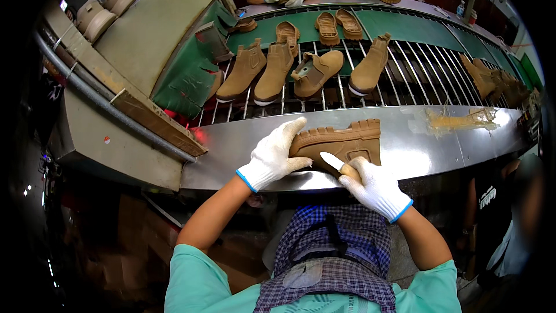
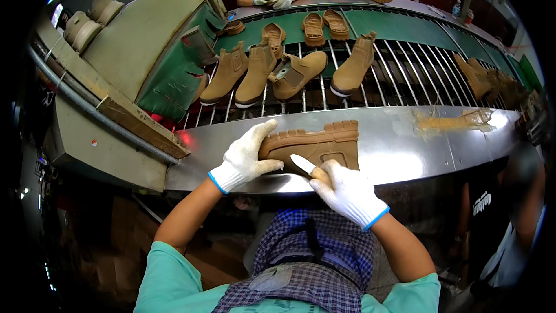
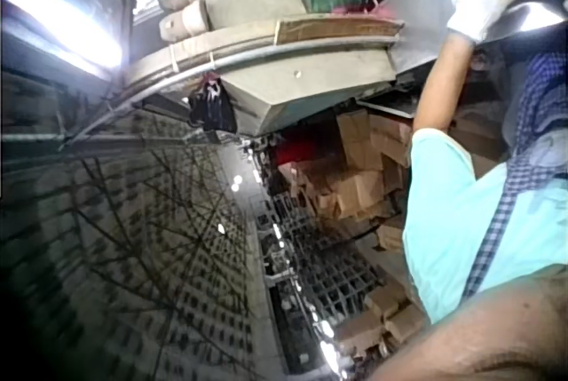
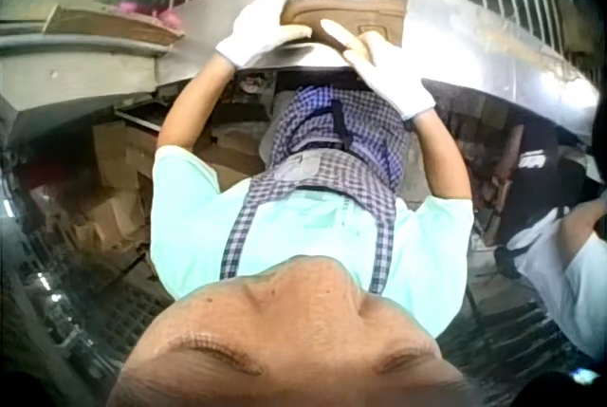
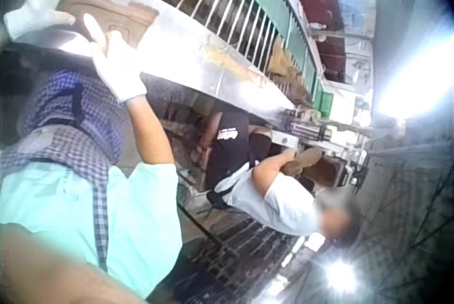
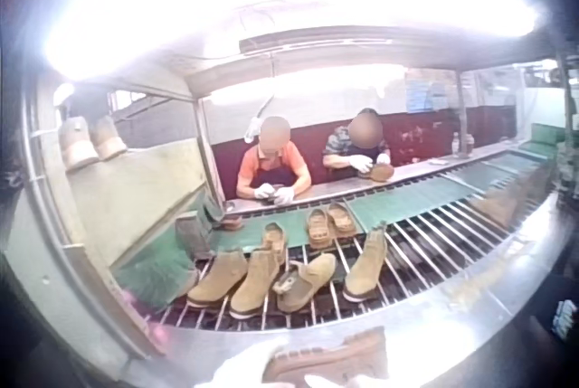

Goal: The person uses a small knife to trim the excess material from the soles of several brown boots, handling them one by one and then placing them onto a moving conveyor belt alongside other workers.

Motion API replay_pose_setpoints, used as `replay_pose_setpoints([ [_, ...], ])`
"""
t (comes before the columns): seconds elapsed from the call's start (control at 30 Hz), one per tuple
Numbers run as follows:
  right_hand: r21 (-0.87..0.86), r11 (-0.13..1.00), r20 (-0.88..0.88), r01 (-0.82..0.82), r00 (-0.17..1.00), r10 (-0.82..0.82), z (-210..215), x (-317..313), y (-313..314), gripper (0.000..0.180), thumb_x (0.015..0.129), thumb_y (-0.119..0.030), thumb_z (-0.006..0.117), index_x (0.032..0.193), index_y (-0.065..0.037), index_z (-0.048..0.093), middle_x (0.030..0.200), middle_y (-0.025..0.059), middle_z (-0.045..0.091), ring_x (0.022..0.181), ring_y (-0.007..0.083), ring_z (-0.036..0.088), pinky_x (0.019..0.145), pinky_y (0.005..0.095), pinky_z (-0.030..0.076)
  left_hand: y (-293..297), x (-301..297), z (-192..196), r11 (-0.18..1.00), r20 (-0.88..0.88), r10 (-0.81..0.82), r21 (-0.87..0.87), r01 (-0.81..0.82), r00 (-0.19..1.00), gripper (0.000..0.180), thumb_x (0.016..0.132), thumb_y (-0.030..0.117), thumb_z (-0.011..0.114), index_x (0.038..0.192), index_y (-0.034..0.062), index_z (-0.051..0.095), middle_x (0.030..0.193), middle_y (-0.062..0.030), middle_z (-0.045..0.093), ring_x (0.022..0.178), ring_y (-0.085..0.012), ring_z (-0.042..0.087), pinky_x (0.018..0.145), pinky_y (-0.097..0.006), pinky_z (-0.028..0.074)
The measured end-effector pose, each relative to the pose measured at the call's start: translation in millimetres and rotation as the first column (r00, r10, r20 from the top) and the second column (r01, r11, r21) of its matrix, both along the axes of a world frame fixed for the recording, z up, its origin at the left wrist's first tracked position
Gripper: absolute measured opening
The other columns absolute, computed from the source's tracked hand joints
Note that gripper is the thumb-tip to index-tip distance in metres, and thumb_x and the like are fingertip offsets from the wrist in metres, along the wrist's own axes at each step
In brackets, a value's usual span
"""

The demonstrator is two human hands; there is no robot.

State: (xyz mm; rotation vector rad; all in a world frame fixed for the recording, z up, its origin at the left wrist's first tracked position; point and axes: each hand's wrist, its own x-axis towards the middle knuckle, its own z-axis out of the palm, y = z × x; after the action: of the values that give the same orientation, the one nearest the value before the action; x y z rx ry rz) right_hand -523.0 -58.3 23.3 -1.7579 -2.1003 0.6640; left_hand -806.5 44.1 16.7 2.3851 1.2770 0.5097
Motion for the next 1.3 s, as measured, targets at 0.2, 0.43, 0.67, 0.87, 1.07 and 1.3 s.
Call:
replay_pose_setpoints([
  [0.2, 0.034, 0.999, 0.021, -0.007, 1.000, 0.007, 9, -1, 9, 0.044, 0.103, -0.045, 0.068, 0.119, -0.005, 0.067, 0.087, 0.0199, 0.076, 0.079, 0.0380, 0.077, 0.073, 0.0484, 0.062, 10, 30, 24, 0.998, -0.048, -0.056, -0.033, 0.054, 0.997, 0.091, 0.080, 0.034, 0.092, 0.156, 0.0122, 0.049, 0.153, -0.0145, 0.059, 0.130, -0.0361, 0.066, 0.109, -0.044, 0.055],
  [0.43, 0.214, 0.958, 0.141, -0.193, 0.976, 0.165, 20, -14, 32, 0.036, 0.105, -0.042, 0.065, 0.114, -0.007, 0.063, 0.084, 0.0178, 0.074, 0.075, 0.0372, 0.076, 0.068, 0.0500, 0.062, 13, 29, 23, 0.995, -0.058, -0.097, -0.036, 0.095, 0.994, 0.081, 0.082, 0.028, 0.090, 0.153, 0.0127, 0.053, 0.140, -0.0135, 0.068, 0.123, -0.0361, 0.069, 0.105, -0.043, 0.057],
  [0.67, 0.187, 0.913, 0.330, -0.363, 0.898, 0.290, 27, -11, 71, 0.035, 0.107, -0.044, 0.062, 0.110, -0.008, 0.063, 0.082, 0.0169, 0.074, 0.069, 0.0356, 0.075, 0.060, 0.0483, 0.062, 10, 23, 11, 0.990, 0.055, -0.123, 0.077, 0.118, 0.991, 0.076, 0.082, 0.028, 0.090, 0.148, 0.0073, 0.058, 0.137, -0.0170, 0.070, 0.122, -0.0363, 0.070, 0.103, -0.042, 0.058],
  [0.87, 0.094, 0.943, 0.403, -0.319, 0.878, 0.257, 26, 11, 72, 0.040, 0.107, -0.047, 0.061, 0.109, -0.007, 0.062, 0.082, 0.0177, 0.075, 0.069, 0.0369, 0.075, 0.062, 0.0477, 0.062, 12, 20, 8, 0.981, 0.048, -0.149, 0.131, 0.142, 0.988, 0.073, 0.083, 0.029, 0.090, 0.144, 0.0033, 0.060, 0.136, -0.0187, 0.070, 0.121, -0.0364, 0.071, 0.102, -0.041, 0.058],
  [1.07, 0.003, 0.989, 0.320, -0.147, 0.937, 0.139, 16, 37, 56, 0.041, 0.106, -0.046, 0.063, 0.115, -0.006, 0.060, 0.084, 0.0210, 0.072, 0.074, 0.0411, 0.073, 0.065, 0.0506, 0.059, 10, 14, 11, 0.980, 0.012, -0.138, 0.144, 0.135, 0.990, 0.073, 0.082, 0.029, 0.090, 0.144, 0.0032, 0.061, 0.137, -0.0183, 0.069, 0.123, -0.0360, 0.070, 0.104, -0.041, 0.057],
  [1.3, 0.177, 0.948, 0.240, 0.264, 0.922, -0.302, -34, 129, 40, 0.039, 0.103, -0.045, 0.067, 0.121, -0.011, 0.065, 0.089, 0.0206, 0.073, 0.079, 0.0430, 0.074, 0.074, 0.0520, 0.060, -6, -21, -10, 0.987, 0.234, 0.033, 0.143, -0.067, 0.972, 0.102, 0.071, 0.028, 0.097, 0.157, 0.0012, 0.048, 0.150, -0.0226, 0.059, 0.133, -0.0360, 0.064, 0.113, -0.042, 0.053],
])
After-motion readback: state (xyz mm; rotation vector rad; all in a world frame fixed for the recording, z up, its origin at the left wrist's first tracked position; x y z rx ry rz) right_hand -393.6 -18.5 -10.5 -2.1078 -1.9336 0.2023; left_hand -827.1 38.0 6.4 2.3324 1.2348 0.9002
